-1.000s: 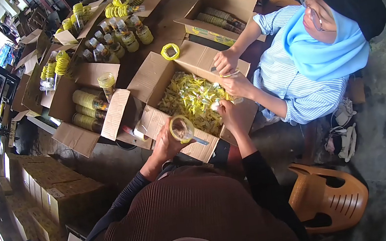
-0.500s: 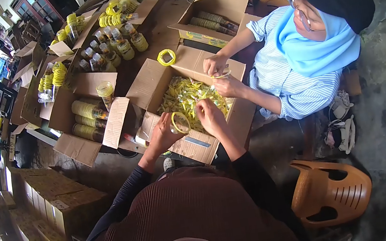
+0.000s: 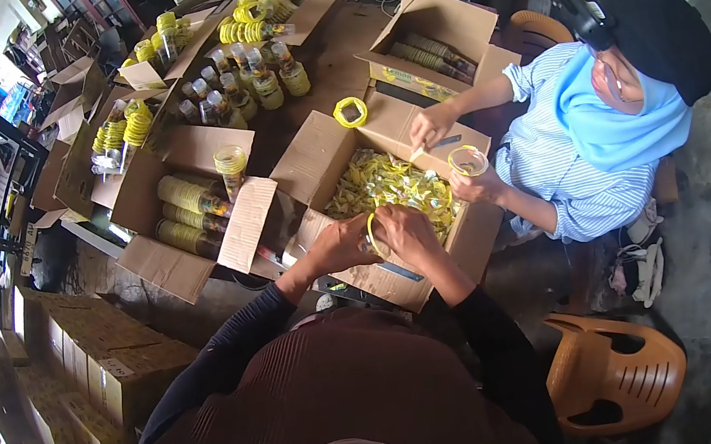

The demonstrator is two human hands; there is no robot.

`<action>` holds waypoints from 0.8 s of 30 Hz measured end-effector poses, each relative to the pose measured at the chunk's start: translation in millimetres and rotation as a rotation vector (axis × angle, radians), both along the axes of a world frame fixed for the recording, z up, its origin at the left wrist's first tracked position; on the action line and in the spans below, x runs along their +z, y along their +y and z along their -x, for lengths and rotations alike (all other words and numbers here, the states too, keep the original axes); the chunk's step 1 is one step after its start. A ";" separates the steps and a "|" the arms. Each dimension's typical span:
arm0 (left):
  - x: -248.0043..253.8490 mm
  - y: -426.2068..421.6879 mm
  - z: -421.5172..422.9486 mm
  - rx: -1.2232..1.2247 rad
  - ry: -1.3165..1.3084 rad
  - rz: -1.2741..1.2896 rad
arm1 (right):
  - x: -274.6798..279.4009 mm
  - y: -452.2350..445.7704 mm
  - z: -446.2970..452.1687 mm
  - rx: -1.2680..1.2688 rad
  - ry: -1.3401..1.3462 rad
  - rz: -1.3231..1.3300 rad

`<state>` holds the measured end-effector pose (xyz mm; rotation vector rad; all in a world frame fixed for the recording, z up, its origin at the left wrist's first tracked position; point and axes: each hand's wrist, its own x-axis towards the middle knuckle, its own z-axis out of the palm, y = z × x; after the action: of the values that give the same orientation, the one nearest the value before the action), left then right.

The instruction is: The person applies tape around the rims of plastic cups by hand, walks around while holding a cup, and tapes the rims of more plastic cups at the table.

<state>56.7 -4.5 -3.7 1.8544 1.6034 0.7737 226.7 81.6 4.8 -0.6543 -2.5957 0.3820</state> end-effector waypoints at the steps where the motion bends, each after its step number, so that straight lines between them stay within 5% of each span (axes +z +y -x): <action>1: 2.9 -0.7 -1.3 0.002 0.000 -0.002 | 0.8 0.7 0.1 0.007 0.043 0.054; 14: 31.2 -19.8 -11.8 0.041 0.121 -0.134 | -33.1 -17.8 -3.5 -0.227 0.321 0.289; 20: 23.8 -20.6 -14.9 0.024 0.158 -0.309 | -31.4 -18.0 1.5 -0.300 0.612 0.758; 24: 17.9 -20.5 -16.5 0.052 0.164 -0.349 | -56.5 -12.5 3.1 -0.370 0.586 0.644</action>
<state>73.2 -25.0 14.1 2.1758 1.7081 0.9990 223.5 69.1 -51.7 -1.0217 -1.7339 1.1122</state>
